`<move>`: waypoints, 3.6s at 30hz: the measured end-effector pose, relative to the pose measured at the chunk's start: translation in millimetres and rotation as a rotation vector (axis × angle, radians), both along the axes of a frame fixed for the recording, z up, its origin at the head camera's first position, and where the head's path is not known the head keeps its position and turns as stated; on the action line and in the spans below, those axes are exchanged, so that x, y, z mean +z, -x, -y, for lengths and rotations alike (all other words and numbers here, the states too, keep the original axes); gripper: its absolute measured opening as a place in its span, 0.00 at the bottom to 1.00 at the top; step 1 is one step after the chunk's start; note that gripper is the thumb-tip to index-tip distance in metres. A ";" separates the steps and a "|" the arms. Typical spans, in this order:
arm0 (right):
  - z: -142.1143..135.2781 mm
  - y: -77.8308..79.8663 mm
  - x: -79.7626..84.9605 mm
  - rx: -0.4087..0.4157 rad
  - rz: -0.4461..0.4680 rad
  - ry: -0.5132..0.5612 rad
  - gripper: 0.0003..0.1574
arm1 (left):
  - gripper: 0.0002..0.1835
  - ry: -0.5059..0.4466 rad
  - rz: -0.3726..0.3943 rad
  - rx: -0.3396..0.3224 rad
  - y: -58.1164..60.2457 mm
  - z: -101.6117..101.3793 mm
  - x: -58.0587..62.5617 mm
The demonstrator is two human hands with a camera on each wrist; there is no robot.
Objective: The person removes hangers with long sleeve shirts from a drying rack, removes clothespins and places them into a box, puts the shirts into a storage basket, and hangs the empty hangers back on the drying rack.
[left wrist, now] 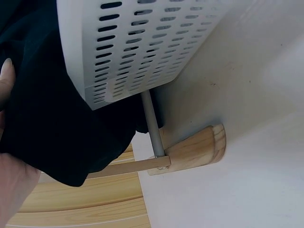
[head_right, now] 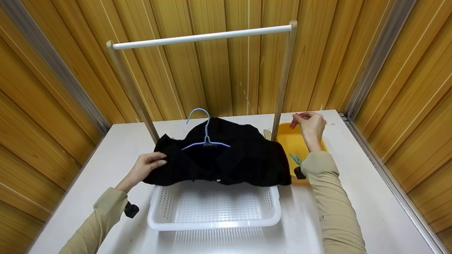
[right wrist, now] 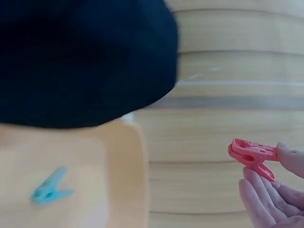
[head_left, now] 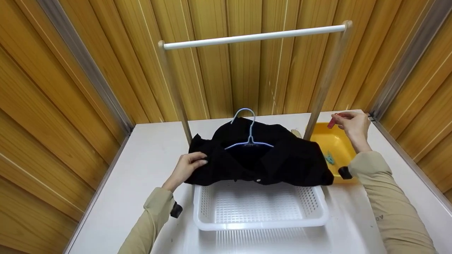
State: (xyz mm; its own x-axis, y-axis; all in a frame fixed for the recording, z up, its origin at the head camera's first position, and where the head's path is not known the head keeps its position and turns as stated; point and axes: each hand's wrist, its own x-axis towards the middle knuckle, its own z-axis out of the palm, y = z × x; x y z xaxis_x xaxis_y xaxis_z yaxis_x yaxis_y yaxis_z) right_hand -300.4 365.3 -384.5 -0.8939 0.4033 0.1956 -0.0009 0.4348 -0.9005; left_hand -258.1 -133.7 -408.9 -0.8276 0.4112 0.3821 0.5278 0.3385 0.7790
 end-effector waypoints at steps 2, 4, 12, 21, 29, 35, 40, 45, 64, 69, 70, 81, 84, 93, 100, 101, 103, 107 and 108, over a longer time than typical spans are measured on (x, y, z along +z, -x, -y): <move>-5.5 0.5 -7.4 0.005 0.037 -0.002 0.31 | 0.06 0.001 -0.002 0.000 -0.5 0.1 -0.1; -9.8 0.9 -13.6 0.007 0.068 -0.013 0.31 | 0.06 0.006 0.002 0.002 -1.2 0.3 -0.1; -20.2 6.0 -26.7 0.009 0.114 -0.008 0.31 | 0.06 0.008 -0.006 0.004 -0.1 -0.5 1.4; -27.6 8.1 -42.3 0.013 0.226 -0.060 0.29 | 0.06 0.015 0.009 0.008 0.5 -0.2 0.2; -30.1 12.6 -57.9 0.050 0.369 -0.137 0.23 | 0.06 0.010 0.002 0.010 0.4 -0.4 0.9; -29.6 10.9 -69.6 0.076 0.414 -0.224 0.22 | 0.06 0.007 0.014 0.011 0.3 -0.9 -0.1; -31.6 8.9 -80.0 0.120 0.432 -0.336 0.18 | 0.06 0.010 -0.002 0.009 0.2 -1.0 0.3; -34.1 6.8 -89.0 0.162 0.473 -0.371 0.17 | 0.06 0.011 0.007 0.003 -0.1 -0.6 2.2; -32.1 7.1 -81.4 0.243 0.575 -0.440 0.21 | 0.06 -0.005 0.010 -0.008 1.4 0.4 1.3; -31.6 6.9 -74.2 0.223 0.535 -0.393 0.17 | 0.06 -0.004 0.012 -0.008 0.7 0.0 3.3; -31.1 7.0 -73.1 0.221 0.524 -0.382 0.17 | 0.06 -0.004 0.012 -0.009 0.6 -0.1 3.5; -16.3 9.5 -56.6 0.229 0.515 -0.266 0.16 | 0.06 0.009 0.018 0.006 -0.9 0.4 3.3; -12.7 9.4 -51.0 0.247 0.509 -0.256 0.17 | 0.06 0.009 0.014 0.012 -1.0 0.0 3.4; -3.2 1.5 -32.0 0.315 0.506 -0.271 0.23 | 0.06 0.008 0.010 0.005 0.2 -0.6 2.8; 9.1 -3.5 -19.1 0.349 0.389 -0.422 0.17 | 0.06 -0.002 0.011 0.003 -0.7 -0.3 2.0; 11.3 -3.8 -17.4 0.361 0.382 -0.421 0.17 | 0.06 0.001 0.007 0.000 -0.8 -0.3 2.0; 16.0 -4.9 -14.1 0.385 0.373 -0.416 0.17 | 0.06 0.002 0.007 -0.005 -0.8 -0.3 1.9; 25.2 -6.1 -8.3 0.402 0.381 -0.402 0.17 | 0.06 -0.001 0.014 -0.007 0.2 -0.2 1.8; 27.4 -6.4 -6.7 0.407 0.383 -0.397 0.18 | 0.06 -0.003 0.016 -0.007 0.5 -0.2 1.8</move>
State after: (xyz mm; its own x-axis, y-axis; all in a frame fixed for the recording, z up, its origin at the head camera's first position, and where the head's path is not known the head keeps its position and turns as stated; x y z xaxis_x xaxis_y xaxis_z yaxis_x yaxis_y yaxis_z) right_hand -294.1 338.0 -391.2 -0.9948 -0.0162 -0.1008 0.0526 0.7649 -0.6420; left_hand -258.6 -133.5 -407.1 -0.8307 0.4160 0.3699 0.5176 0.3323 0.7885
